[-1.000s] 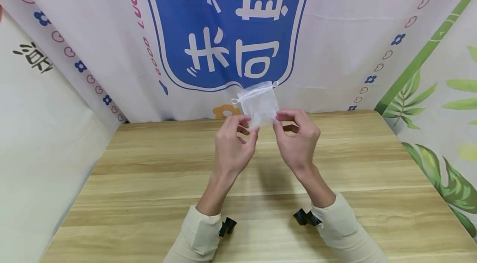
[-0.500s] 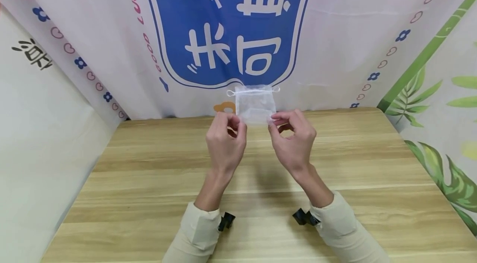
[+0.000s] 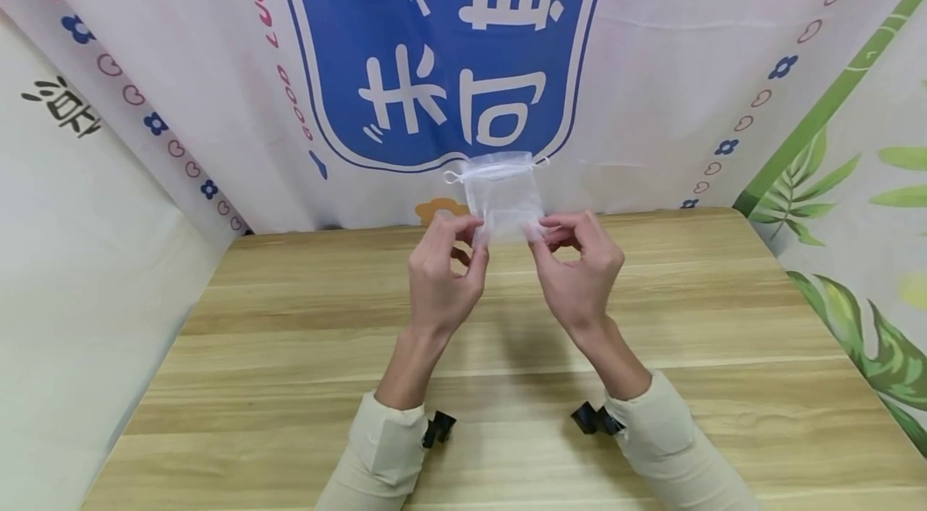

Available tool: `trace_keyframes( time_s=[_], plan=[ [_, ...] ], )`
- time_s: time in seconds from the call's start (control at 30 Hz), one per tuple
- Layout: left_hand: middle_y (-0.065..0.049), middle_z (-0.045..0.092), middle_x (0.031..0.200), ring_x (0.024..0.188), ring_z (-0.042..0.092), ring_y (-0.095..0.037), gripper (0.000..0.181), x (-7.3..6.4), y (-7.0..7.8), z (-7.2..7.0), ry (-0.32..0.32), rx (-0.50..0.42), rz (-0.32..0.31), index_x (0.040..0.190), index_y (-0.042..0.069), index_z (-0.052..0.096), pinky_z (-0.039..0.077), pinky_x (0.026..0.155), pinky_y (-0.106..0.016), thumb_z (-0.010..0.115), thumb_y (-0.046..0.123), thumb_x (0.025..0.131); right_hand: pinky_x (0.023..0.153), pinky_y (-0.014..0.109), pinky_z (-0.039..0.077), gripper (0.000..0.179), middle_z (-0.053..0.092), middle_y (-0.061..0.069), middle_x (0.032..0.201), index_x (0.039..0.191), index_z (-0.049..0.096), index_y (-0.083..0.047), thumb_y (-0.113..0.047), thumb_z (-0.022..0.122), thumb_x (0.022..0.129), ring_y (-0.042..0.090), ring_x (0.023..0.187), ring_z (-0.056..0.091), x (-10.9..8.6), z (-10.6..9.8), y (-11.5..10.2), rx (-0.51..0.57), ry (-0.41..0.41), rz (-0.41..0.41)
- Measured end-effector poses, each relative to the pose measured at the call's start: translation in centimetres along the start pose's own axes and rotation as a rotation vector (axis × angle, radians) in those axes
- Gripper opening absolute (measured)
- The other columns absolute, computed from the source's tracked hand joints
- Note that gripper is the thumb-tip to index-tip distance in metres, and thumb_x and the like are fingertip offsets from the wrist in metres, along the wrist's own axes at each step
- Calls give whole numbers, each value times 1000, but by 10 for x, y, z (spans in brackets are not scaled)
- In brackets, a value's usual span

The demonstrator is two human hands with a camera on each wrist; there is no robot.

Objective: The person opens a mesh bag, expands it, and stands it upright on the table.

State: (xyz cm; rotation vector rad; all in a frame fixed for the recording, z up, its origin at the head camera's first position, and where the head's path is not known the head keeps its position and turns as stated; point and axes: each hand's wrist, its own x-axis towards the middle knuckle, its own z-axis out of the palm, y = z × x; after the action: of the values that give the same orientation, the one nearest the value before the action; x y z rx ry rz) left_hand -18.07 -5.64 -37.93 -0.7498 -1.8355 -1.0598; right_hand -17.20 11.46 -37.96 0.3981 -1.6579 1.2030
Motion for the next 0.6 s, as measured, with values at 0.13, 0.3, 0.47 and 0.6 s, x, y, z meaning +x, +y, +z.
trace_keyframes(
  time_s=[0.13, 0.3, 0.47, 0.6],
  plan=[
    [-18, 65, 89, 76, 70, -26, 19, 0, 0, 0, 2, -14, 36, 110, -7, 67, 61, 55, -29, 73, -8, 92, 73, 7, 51, 17, 68, 21, 74, 89, 73, 9, 7, 88, 81, 24, 62, 62, 3, -2, 1, 10, 2, 16],
    [-18, 65, 90, 75, 69, -27, 21, 0, -3, -1, 49, 6, 13, 111, -7, 66, 61, 54, -30, 73, -9, 92, 76, 11, 58, 25, 71, 21, 84, 100, 74, 9, 9, 87, 79, 24, 73, 68, 8, -6, 5, 89, -129, -1],
    [-19, 66, 91, 76, 70, -28, 23, 1, -4, -3, 65, -2, -11, 112, -6, 68, 61, 53, -31, 73, -7, 91, 75, 15, 60, 21, 75, 20, 88, 103, 74, 8, 9, 79, 83, 28, 76, 72, 11, -8, 8, 119, -193, -29],
    [-19, 65, 92, 76, 69, -28, 26, 1, -3, -5, 23, -1, -5, 113, -5, 69, 60, 53, -31, 77, 0, 89, 76, 12, 58, 17, 77, 19, 86, 100, 75, 7, 11, 79, 83, 29, 72, 73, 12, -9, 7, 64, -178, -53]
  ],
)
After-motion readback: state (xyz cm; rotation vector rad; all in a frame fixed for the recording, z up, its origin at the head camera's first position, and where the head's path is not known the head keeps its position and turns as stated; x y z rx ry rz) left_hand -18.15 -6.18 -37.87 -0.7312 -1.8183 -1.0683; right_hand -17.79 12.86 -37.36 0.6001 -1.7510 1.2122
